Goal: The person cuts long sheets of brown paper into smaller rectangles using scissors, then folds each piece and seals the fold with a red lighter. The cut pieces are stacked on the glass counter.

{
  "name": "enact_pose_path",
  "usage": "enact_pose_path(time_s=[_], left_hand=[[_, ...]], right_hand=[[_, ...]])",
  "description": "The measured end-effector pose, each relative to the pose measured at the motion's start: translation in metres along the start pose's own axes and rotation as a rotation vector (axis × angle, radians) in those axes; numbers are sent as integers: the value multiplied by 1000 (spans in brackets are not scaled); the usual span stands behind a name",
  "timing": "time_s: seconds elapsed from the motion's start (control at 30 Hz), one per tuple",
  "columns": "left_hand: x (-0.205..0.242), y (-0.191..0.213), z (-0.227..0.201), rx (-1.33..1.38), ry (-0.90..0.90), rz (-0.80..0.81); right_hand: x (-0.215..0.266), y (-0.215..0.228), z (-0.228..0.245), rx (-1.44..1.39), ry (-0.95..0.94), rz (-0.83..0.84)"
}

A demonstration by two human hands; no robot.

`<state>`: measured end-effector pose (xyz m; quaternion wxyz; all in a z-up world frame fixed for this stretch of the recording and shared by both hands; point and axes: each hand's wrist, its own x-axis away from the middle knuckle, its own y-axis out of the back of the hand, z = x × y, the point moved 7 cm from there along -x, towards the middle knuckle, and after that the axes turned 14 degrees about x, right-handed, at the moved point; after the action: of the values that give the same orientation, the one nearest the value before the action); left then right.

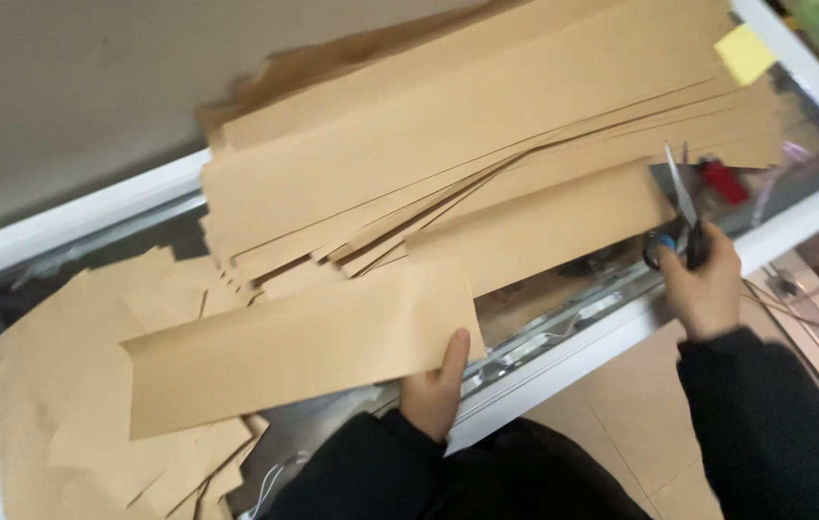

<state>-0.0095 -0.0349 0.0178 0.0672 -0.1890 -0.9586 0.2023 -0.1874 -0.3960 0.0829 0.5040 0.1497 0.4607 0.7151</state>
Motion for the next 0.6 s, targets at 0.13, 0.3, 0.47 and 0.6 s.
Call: enact_pose_path(time_s=[0.13, 0.3, 0.47, 0.6], left_hand=[[14, -10, 4, -81, 28, 107], [17, -15, 6, -182, 10, 204], [19, -23, 4, -184, 91, 300], [19, -27, 2, -217, 26, 368]], right_hand=[[-73, -30, -106, 464, 141, -184], [-73, -17, -64, 721, 83, -30], [23, -9, 81, 125, 251, 55], [116, -50, 158, -374, -86, 672]])
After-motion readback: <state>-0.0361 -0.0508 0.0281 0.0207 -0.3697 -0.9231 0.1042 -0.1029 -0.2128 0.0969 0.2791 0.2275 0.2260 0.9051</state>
